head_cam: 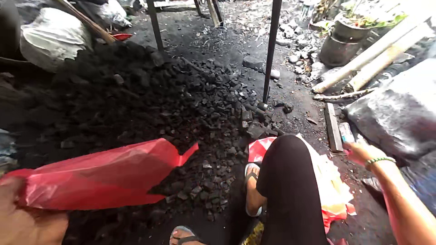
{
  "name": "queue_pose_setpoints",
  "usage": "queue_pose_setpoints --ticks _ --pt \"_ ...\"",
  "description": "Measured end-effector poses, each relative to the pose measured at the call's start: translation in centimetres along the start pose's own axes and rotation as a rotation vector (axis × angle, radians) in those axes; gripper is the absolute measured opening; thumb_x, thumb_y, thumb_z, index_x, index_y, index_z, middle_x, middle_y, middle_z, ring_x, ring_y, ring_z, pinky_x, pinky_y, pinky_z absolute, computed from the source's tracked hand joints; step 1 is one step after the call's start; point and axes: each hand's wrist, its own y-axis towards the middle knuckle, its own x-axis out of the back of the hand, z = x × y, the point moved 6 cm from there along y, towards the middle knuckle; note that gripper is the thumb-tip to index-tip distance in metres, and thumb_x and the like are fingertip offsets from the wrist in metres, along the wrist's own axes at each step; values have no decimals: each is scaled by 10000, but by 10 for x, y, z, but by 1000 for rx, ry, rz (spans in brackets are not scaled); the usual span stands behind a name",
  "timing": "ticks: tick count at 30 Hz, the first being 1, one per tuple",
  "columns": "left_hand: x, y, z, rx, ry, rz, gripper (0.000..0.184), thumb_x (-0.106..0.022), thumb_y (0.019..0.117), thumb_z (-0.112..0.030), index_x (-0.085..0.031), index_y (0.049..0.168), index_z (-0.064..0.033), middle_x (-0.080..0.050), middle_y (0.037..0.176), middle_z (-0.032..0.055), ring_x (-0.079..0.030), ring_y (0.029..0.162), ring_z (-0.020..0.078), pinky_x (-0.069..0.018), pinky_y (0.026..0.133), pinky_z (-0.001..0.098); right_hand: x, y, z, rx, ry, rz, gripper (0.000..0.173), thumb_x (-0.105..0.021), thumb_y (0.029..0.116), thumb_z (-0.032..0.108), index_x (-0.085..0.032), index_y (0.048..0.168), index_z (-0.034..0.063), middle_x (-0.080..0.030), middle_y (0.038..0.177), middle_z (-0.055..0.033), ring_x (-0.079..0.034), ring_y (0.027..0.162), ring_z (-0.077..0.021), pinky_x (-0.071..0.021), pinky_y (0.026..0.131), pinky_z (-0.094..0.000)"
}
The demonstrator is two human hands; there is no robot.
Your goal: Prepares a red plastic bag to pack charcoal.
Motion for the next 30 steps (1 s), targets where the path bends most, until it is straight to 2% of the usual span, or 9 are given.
queue_pose_setpoints --ticks 2,4,9,12,16,20,26,28,30 --pt "-14 -18 -1 43 49 -20 210 -375 1108 -219 -451 1280 -127 -565 1031 -53 -618 912 15 -541 830 235 1 -11 -24 -131 -53 99 462 -754 949 219 -637 1347 17 -635 1264 -337 -580 1202 -549 -400 1004 -744" --pt "-19 -19 10 62 84 24 230 -413 1096 -236 -460 1303 -145 -581 1045 -54 -634 914 20 -560 811 246 27 -17 3 16 59 -61 392 -727 967 175 -652 1300 -18 -655 1191 -347 -604 1126 -572 -413 948 -775" --pt "-53 -37 1 46 -40 68 174 -435 1079 -215 -514 1224 -160 -623 1036 -51 -649 978 70 -567 880 321 68 -46 201 721 399 -339 242 -600 1031 191 -707 1071 -23 -722 915 -202 -706 827 -344 -542 787 -606" --pt "-53 -43 2 103 -117 0 149 -442 1083 -239 -534 1177 -168 -643 1000 -40 -665 946 82 -585 845 331 8 -73 329 899 428 77 409 -594 1030 379 -758 999 5 -725 841 -171 -705 804 -327 -541 771 -597" --pt "-33 -40 24 221 -172 -139 228 -440 1084 -271 -520 1242 -127 -629 1037 15 -654 939 113 -574 822 350 -120 -99 434 954 408 791 590 -449 1084 456 -664 1260 -64 -658 1242 -294 -606 1218 -421 -414 1072 -627" --pt "-11 -40 50 337 -198 -245 228 -422 1086 -243 -510 1240 -100 -617 1021 38 -645 907 124 -565 796 341 -174 -108 471 784 1067 834 474 -619 1017 256 -552 1349 -76 -630 1306 -221 -601 1225 -258 -469 1083 -443" --pt "19 -40 70 387 -100 -323 253 -413 1099 -239 -473 1281 -75 -599 1048 72 -638 886 150 -562 768 347 -184 -113 494 545 1492 797 467 -685 865 -109 -534 1302 -40 -689 1064 -141 -681 927 -176 -581 864 -370" --pt "29 -38 68 309 154 -321 444 -523 1067 -201 -365 1465 -82 -540 1298 139 -601 1097 222 -540 888 425 -180 -111 493 544 1465 753 487 -708 844 -122 -533 1292 -48 -700 1018 -149 -689 865 -179 -592 804 -361" --pt "27 -38 58 116 455 -228 819 -687 968 -173 -169 1591 -51 -318 1562 295 -428 1369 420 -414 1062 590 -177 -108 490 552 1442 713 483 -744 823 -107 -551 1262 -48 -696 986 -144 -688 832 -181 -596 757 -362"
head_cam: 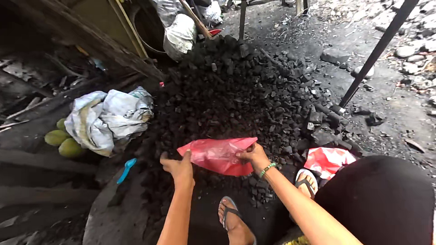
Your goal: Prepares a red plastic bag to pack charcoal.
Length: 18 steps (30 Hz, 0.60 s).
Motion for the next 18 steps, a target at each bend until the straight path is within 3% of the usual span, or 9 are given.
queue_pose_setpoints --ticks 1,2,5,9,12,14,15,17,18 --pt "-3 -4 -8 -120 108 52 890 -727 937 -210 -154 1592 -22 -295 1560 333 -403 1379 469 -389 1080 620 2 0 1 1 1 -10 491 -757 818 -100 -554 1262 -45 -694 1001 -143 -689 849 -182 -599 770 -367" --pt "-11 -11 -15 -190 196 137 849 -732 938 -263 -227 1569 -1 -384 1506 328 -474 1324 461 -430 1055 617 3 0 2 -5 9 -11 519 -761 823 -94 -541 1291 -43 -695 1051 -152 -695 894 -190 -601 809 -378" --pt "-54 -47 -17 -82 365 576 471 -688 989 -291 -565 1332 8 -672 1162 217 -681 1000 334 -561 872 538 -1 -3 0 -54 113 4 522 -736 838 -110 -519 1305 -23 -692 1080 -146 -696 921 -196 -601 827 -392" --pt "-94 -78 -4 20 441 873 441 -784 915 -228 -615 1243 13 -691 1070 176 -676 969 265 -556 884 476 -13 -23 0 -257 166 20 288 -704 887 -64 -614 1153 2 -701 898 -93 -679 776 -153 -584 722 -333" --pt "-101 -80 -9 55 295 940 248 -759 909 -76 -642 1099 32 -686 919 108 -658 803 155 -567 760 330 -7 -25 5 -286 126 89 129 -677 945 16 -644 1069 15 -694 818 -51 -668 718 -110 -577 693 -285" --pt "-99 -77 -13 118 150 898 101 -707 937 -30 -620 976 4 -657 827 71 -628 705 124 -552 669 283 5 -22 12 -248 85 42 226 -711 923 14 -655 1142 12 -715 893 -71 -682 774 -134 -581 725 -322" --pt "-95 -73 -15 164 45 858 77 -667 965 -28 -594 942 -23 -658 795 54 -634 665 111 -558 628 264 13 -18 16 -182 42 42 362 -705 909 -21 -606 1253 29 -712 978 -86 -686 823 -150 -589 740 -339" --pt "-85 -65 -21 291 -232 799 99 -561 1017 -38 -575 933 -87 -691 815 38 -674 681 112 -589 635 269 33 -7 23 -47 -241 41 454 -661 893 -51 -532 1324 15 -677 970 -111 -650 781 -165 -565 678 -353" --pt "-79 -62 -26 332 -374 780 128 -519 1015 -53 -594 929 -110 -712 827 43 -697 696 120 -605 648 279 46 0 24 -18 -423 43 486 -673 896 -42 -522 1356 -6 -671 938 -161 -639 757 -227 -555 675 -417"
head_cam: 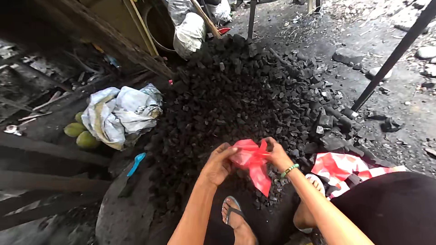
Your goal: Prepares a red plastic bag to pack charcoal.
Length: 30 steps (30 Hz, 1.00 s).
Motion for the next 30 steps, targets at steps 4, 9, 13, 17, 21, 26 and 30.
queue_pose_setpoints --ticks 4,9,13,17,21,26,30 --pt "13 -6 -27 -113 -133 -115 199 -424 999 -113 -599 925 -172 -683 746 -6 -679 637 88 -596 615 257 39 17 -33 -42 -448 -55 513 -787 909 174 -575 1345 9 -679 964 -246 -662 835 -399 -531 791 -609" --pt "1 1 -19 -116 449 8 209 -449 1051 -103 -568 1223 -110 -652 965 36 -629 745 96 -554 650 277 4 13 -19 43 -356 222 859 -890 786 205 -453 1516 91 -600 1359 -228 -631 1187 -378 -521 1005 -575" --pt "-11 3 -3 26 1101 277 195 -560 1027 -53 -723 1133 -66 -684 1107 105 -646 987 217 -538 880 415 -21 7 14 234 -274 343 205 -661 973 72 -707 1145 -31 -727 939 -178 -696 811 -254 -562 797 -476" --pt "50 4 -18 184 1765 -69 211 -667 978 -106 -746 1173 -112 -561 1342 289 -591 1164 504 -501 918 675 11 19 15 192 -98 306 163 -581 999 23 -710 1058 -57 -712 929 -106 -661 798 -123 -561 784 -326" --pt "82 3 -24 252 1643 -102 418 -669 960 -35 -626 1370 -100 -482 1458 274 -568 1226 481 -478 994 641 70 59 -50 -25 -205 -36 433 -708 950 104 -585 1358 31 -609 1316 -214 -648 1099 -314 -554 906 -492" --pt "104 1 -32 170 1458 -103 423 -659 963 -19 -602 1381 -47 -536 1425 269 -535 1299 445 -413 1070 631 157 65 -152 -413 -909 -254 1219 -979 646 223 -267 1628 102 -91 1660 -343 -159 1478 -624 -250 1095 -806" --pt "114 5 -35 166 1485 -120 410 -656 989 -87 -597 1395 -65 -533 1425 273 -553 1273 459 -422 1049 649 174 50 -192 -556 -1194 -153 1311 -971 642 268 -154 1660 151 -10 1692 -285 -45 1551 -515 -103 1144 -802"
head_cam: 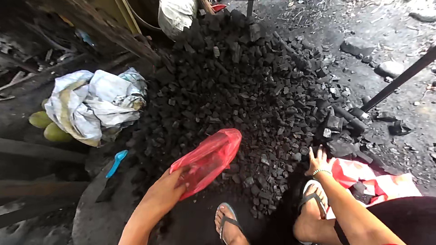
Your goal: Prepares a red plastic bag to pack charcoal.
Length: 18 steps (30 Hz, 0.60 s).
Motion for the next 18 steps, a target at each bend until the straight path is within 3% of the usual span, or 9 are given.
queue_pose_setpoints --ticks 1,4,6,9,12,15,18 --pt "1 1 -1 0 6 2 396 -656 992 -94 -605 1383 -63 -543 1410 272 -565 1254 458 -430 1037 652 1 0 2 10 -32 -25 1270 -965 647 226 -192 1649 115 -55 1683 -302 -73 1546 -521 -95 1144 -802" --pt "3 3 -7 -5 10 28 374 -651 1003 -126 -618 1373 -92 -562 1393 241 -593 1215 431 -448 1015 643 14 1 7 24 -81 -81 1042 -882 750 152 -295 1600 22 -312 1573 -358 -304 1459 -538 -218 1144 -740" --pt "3 4 -11 -35 11 37 382 -657 1000 -136 -616 1378 -111 -574 1382 223 -603 1206 413 -458 1008 636 20 1 9 -16 -85 -64 912 -820 823 200 -341 1570 -12 -410 1499 -359 -384 1411 -517 -260 1145 -686" --pt "1 5 -14 -70 15 47 375 -660 998 -138 -623 1371 -126 -603 1342 217 -608 1195 408 -461 998 641 21 0 10 -43 -98 24 754 -821 834 315 -526 1442 -19 -440 1492 -335 -403 1405 -500 -275 1142 -684" --pt "-1 5 -15 -89 37 58 370 -659 999 -142 -628 1367 -133 -629 1305 202 -619 1178 400 -466 991 640 13 -4 16 -20 -109 90 842 -850 785 401 -518 1458 20 -489 1463 -307 -429 1387 -492 -301 1118 -691" --pt "-2 4 -20 -114 45 58 359 -663 995 -132 -639 1352 -113 -611 1332 226 -605 1200 426 -455 998 661 6 -12 24 7 -71 96 916 -884 755 378 -472 1476 -8 -473 1467 -324 -430 1383 -503 -334 1104 -686" --pt "-2 3 -28 -124 72 73 370 -667 994 -133 -632 1361 -108 -616 1324 224 -608 1193 425 -454 996 659 20 -26 47 113 -8 27 802 -878 777 300 -531 1402 -63 -492 1427 -338 -474 1331 -508 -364 1074 -685"
